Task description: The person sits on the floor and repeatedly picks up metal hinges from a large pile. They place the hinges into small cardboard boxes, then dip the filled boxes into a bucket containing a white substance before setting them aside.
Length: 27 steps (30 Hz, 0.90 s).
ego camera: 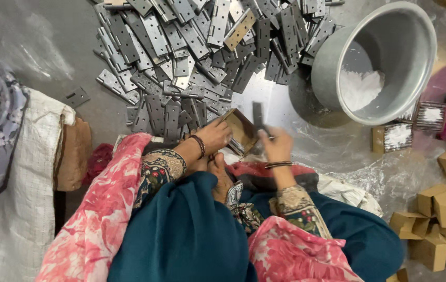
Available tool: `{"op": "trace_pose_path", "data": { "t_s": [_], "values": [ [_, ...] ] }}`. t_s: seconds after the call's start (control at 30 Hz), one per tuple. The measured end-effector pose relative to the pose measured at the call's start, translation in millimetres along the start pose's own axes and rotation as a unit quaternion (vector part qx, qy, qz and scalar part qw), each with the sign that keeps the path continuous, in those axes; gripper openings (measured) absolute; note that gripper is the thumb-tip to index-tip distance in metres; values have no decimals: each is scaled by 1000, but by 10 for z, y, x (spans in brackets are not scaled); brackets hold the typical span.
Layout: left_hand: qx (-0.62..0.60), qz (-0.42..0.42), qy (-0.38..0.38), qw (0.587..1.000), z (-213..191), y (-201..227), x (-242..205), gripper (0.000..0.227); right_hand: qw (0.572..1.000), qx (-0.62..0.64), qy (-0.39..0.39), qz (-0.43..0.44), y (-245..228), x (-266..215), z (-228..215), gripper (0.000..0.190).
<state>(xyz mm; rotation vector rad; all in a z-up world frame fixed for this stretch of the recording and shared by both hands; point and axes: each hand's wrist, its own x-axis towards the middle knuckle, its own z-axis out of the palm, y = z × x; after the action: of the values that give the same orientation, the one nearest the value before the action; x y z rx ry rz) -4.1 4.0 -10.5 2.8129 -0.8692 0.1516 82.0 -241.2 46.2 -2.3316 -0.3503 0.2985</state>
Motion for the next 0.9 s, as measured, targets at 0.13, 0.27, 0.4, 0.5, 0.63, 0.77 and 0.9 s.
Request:
{"op": "trace_pose_path", "data": {
  "t_s": [0.13, 0.27, 0.4, 0.5, 0.63, 0.77, 0.9],
  "values": [
    [-32, 0, -40, 999, -133, 8, -15, 24, 958, -235, -118, -113, -258, -253, 468, 14],
    [-6, 1, -12, 1000, -228, 4, 42, 49, 926, -279, -209, -149, -237, -94, 438, 17],
    [42, 0, -62, 997, -281, -41, 129, 53, 940, -178, -285, -55, -341, 408, 134, 18],
    [20, -32, -66, 997, -267, 9, 131, 47, 926, -295, -194, -136, -522, 937, 60, 31],
    [29, -21, -81, 996, -231, -15, 141, 40, 825, -394, -70, -398, -785, 1502, 281, 54],
    [45, 4, -80, 996, -138, -31, 139, 32, 806, -429, -100, -395, -635, 1534, 253, 50],
    [-8, -7, -63, 998, -95, -33, 94, 29, 909, -343, -165, -169, -115, 1312, -42, 45]
  ]
}}
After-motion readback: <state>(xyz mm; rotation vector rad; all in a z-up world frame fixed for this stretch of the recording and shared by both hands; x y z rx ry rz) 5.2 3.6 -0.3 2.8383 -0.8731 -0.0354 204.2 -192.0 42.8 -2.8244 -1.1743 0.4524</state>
